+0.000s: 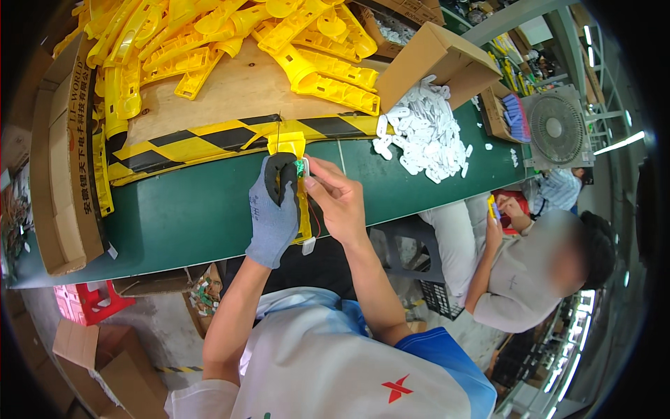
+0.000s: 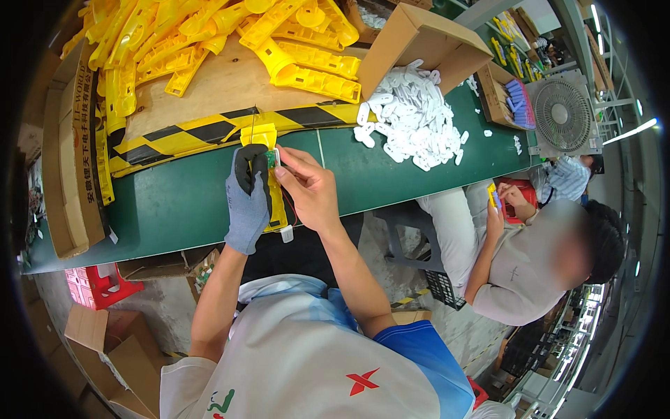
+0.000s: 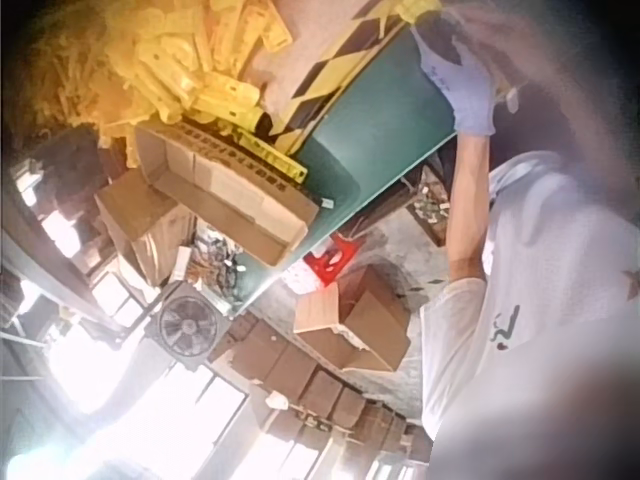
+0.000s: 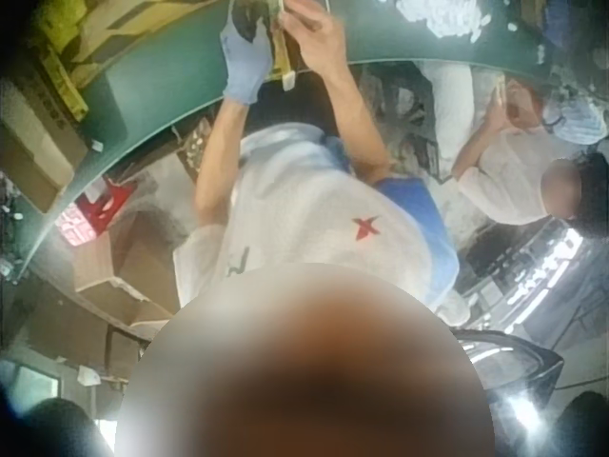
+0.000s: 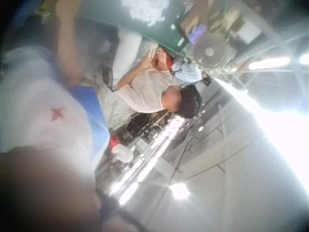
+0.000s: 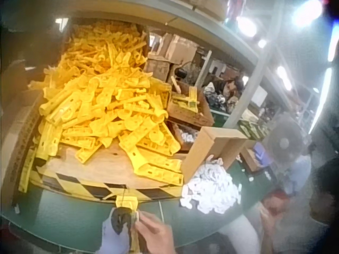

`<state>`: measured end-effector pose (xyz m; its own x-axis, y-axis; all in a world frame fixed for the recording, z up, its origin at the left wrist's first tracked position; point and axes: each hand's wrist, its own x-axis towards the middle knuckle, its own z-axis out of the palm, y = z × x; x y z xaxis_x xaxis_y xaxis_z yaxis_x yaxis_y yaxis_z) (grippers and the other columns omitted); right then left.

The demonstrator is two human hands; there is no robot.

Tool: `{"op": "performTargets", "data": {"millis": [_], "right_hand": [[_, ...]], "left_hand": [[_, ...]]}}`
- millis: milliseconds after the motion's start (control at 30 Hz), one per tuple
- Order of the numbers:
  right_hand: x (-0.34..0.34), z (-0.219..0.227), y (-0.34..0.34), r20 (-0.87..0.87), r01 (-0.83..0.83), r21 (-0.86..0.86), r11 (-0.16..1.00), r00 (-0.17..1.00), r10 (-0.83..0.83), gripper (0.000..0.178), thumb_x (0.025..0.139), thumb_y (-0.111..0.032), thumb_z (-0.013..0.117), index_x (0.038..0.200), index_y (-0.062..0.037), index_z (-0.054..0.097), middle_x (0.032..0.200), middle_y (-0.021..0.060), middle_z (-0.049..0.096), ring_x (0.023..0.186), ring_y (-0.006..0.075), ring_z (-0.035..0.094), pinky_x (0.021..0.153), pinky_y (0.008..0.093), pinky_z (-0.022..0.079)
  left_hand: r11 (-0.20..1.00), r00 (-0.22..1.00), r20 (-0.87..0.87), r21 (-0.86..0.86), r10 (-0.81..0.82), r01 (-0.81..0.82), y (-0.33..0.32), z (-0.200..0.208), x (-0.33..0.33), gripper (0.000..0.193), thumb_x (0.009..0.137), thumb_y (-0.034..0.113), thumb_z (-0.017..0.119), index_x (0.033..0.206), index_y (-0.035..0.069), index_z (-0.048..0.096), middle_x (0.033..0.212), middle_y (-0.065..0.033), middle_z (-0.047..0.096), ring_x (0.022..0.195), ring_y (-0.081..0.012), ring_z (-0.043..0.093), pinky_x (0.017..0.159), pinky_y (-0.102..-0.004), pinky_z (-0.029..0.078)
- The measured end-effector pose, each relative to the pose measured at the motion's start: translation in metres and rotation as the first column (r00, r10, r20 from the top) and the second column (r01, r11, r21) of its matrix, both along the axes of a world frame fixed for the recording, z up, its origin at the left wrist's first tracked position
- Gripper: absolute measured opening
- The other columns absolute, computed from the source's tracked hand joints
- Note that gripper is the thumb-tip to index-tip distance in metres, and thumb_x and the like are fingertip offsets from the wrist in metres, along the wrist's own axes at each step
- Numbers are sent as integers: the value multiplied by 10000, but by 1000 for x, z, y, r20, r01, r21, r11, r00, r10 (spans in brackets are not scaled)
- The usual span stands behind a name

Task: Manually assemble circuit boards into yellow plastic housings along a production line.

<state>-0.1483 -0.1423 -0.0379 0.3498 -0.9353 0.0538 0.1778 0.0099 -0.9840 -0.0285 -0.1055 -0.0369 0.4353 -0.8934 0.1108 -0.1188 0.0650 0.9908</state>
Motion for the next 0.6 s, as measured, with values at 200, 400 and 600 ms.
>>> {"op": "performTargets", "data": {"millis": [200,400,600], "right_hand": [[1,1,2,26,6,70,998,1000,-8,324,949,7,607,1273,26,612,1215,93,619,990,86,605,861,211,496],[3,1,6,29,55,21,998,998,-56,307,931,4,635,1237,30,636,1189,102,652,963,90,628,815,205,518],[2,2,2,-71,45,-95,994,996,-52,310,918,13,637,1228,32,637,1229,120,644,984,106,639,828,218,529]], "left_hand": [[997,999,2,-67,32,-32,0,-2,-1,180,917,-16,514,1085,4,574,915,-143,619,794,-219,606,739,-321,492],[997,999,20,-78,31,-29,0,-4,-1,164,919,-7,522,1074,13,571,904,-132,609,795,-215,593,733,-326,486],[998,1000,-4,-64,21,-21,-1,-2,-1,140,931,14,530,1065,13,570,905,-137,606,800,-226,597,736,-331,484]]}}
